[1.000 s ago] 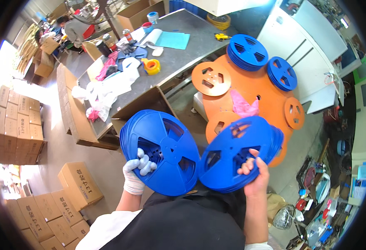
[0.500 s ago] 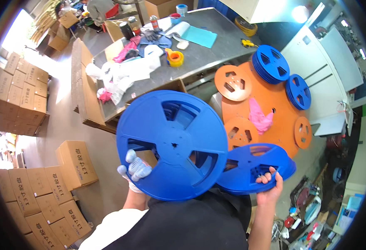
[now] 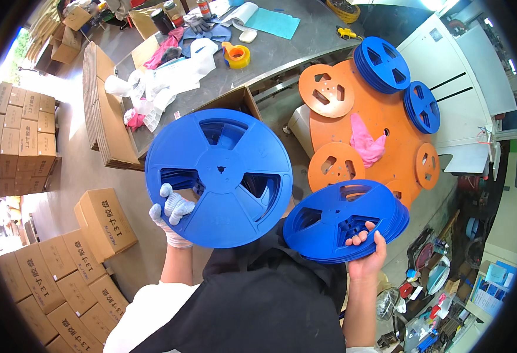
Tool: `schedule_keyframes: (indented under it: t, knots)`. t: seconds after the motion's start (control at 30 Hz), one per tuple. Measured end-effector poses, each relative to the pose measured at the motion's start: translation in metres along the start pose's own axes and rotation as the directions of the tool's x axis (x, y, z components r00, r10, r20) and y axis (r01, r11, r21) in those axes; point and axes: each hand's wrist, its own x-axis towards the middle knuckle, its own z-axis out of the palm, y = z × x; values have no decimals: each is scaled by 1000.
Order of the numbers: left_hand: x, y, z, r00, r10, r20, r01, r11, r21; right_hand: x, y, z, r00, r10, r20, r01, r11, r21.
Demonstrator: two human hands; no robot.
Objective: The person marks printed labels with a red marker, then applies the labels to stacked cardboard boxes. The person also picks up and stacks blue plastic reels from a box.
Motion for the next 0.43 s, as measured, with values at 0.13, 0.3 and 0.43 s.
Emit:
schedule_keyframes:
  t: [0.13,0.3,0.43]
  knots:
    - [30,6,-21,972,-154,-179,174,979,104,0,5,-1,998,-5,-70,4,1000,-11]
    - [82,-12,-52,781,-207,-589,502,769,395,-1,9,-5,990,-8,-138,5,1000,-18]
    - [105,-20,-96,679,-162,-716,658,566,496,-2,11,-28,991,-27,-134,17,997,-74]
